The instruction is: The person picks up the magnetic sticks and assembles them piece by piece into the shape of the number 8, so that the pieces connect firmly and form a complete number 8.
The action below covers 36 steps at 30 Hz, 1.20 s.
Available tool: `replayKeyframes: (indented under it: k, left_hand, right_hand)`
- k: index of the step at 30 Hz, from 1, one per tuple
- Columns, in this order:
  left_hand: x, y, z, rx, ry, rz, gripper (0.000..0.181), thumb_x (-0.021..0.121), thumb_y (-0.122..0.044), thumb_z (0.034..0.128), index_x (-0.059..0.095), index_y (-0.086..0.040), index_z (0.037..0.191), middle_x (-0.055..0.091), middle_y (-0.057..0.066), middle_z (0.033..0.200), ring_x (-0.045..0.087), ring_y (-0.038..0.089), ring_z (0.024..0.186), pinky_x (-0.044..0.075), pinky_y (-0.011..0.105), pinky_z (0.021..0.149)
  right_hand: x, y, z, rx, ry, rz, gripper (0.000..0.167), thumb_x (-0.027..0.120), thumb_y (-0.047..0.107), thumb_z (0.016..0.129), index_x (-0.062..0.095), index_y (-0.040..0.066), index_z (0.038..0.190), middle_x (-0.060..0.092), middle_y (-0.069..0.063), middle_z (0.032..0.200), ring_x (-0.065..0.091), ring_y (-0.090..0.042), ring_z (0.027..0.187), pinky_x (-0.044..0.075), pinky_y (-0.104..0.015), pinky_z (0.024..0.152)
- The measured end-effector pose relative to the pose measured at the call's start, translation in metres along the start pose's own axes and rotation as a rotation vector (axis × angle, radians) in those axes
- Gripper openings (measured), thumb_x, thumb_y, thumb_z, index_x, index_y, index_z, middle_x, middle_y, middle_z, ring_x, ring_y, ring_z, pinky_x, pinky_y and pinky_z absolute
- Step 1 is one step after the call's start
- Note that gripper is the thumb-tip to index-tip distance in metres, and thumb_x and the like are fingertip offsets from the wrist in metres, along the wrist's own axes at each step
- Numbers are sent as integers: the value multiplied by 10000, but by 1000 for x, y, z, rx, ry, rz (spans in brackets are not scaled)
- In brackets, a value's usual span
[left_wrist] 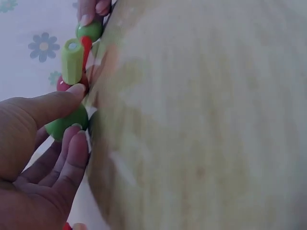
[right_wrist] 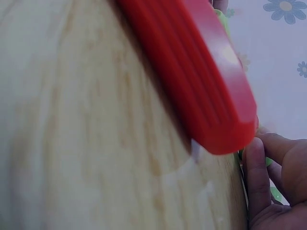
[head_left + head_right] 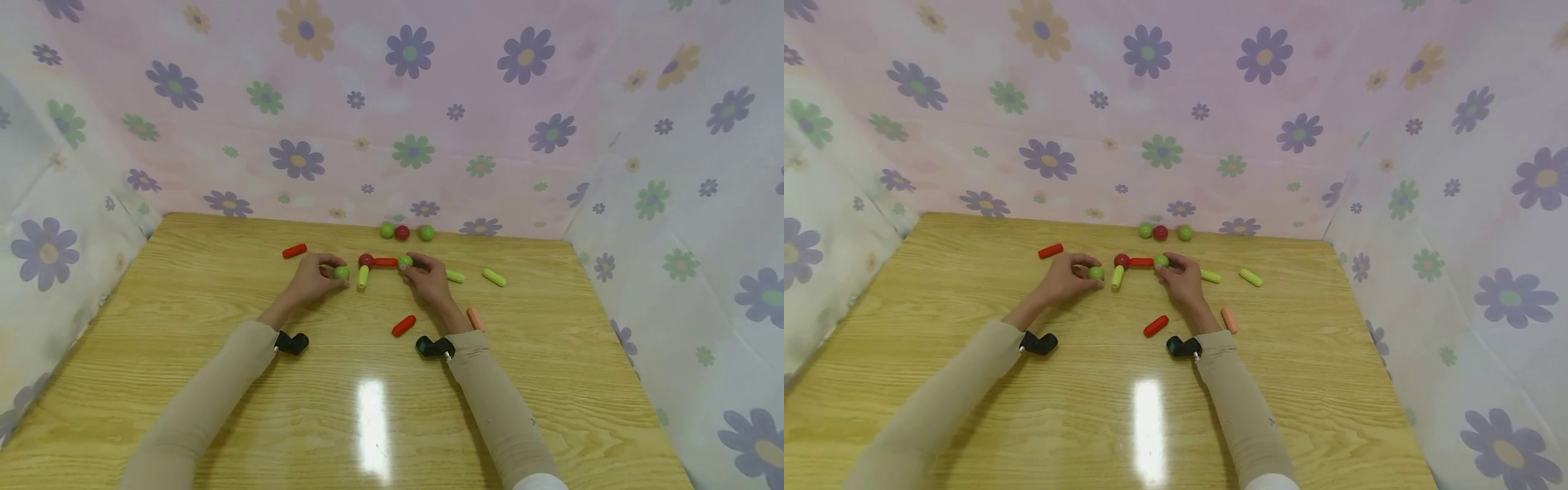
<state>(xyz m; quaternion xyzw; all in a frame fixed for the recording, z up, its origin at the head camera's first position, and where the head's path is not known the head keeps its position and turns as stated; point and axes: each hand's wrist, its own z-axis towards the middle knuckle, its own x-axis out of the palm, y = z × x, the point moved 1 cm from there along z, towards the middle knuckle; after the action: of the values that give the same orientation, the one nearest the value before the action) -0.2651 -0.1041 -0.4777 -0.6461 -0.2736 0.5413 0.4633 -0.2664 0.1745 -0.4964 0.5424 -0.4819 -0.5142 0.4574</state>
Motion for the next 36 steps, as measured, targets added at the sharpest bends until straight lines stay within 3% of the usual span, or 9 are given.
replayKeyframes:
  k: [7, 14, 20, 25, 29, 36]
  left_hand:
    - [4, 1, -14, -49, 15, -48, 376, 811, -146, 880, 680, -5, 1203, 678, 161, 1181, 674, 227, 959, 552, 300, 804]
    - [10, -1, -23, -88, 89, -152, 367, 790, -184, 909, 666, 36, 1176, 710, 172, 1058, 689, 190, 724, 577, 318, 632]
    - [16, -4, -31, -97, 99, -148, 400, 806, -255, 898, 680, -7, 1186, 707, 136, 1078, 697, 186, 807, 581, 322, 665]
    - [19, -8, -37, -87, 89, -125, 413, 812, -263, 892, 691, -37, 1217, 700, 122, 1102, 689, 196, 876, 565, 313, 673]
    - [23, -7, -41, -62, 41, -125, 380, 813, -244, 892, 709, -74, 1215, 700, 96, 1042, 656, 189, 848, 533, 285, 665]
    - [30, -5, -44, -55, -14, -179, 377, 838, -221, 865, 722, -74, 1192, 701, 104, 996, 625, 183, 796, 504, 261, 654]
  right_hand:
    - [1, -1, -2, 3, 3, 3, 393, 680, 59, 976, 618, -3, 1359, 620, -211, 1299, 647, -62, 799, 550, -177, 690]
    - [1, 0, -2, -7, 6, -1, 407, 675, 57, 978, 602, -20, 1370, 607, -227, 1307, 636, -39, 783, 547, -171, 693]
    - [1, -1, 0, -12, 5, 5, 402, 674, 45, 975, 605, -29, 1364, 608, -245, 1299, 641, -39, 772, 547, -169, 688]
    - [0, -2, 1, -8, 11, 10, 413, 675, 52, 977, 599, -26, 1376, 605, -252, 1302, 642, -45, 775, 547, -170, 688]
    - [-1, -1, 0, -1, 10, 22, 414, 678, 47, 974, 601, -22, 1375, 607, -249, 1304, 649, -55, 786, 551, -176, 689]
    - [-1, 2, 0, -2, 8, 10, 419, 687, 48, 967, 604, -27, 1371, 607, -257, 1307, 647, -44, 766, 548, -172, 680]
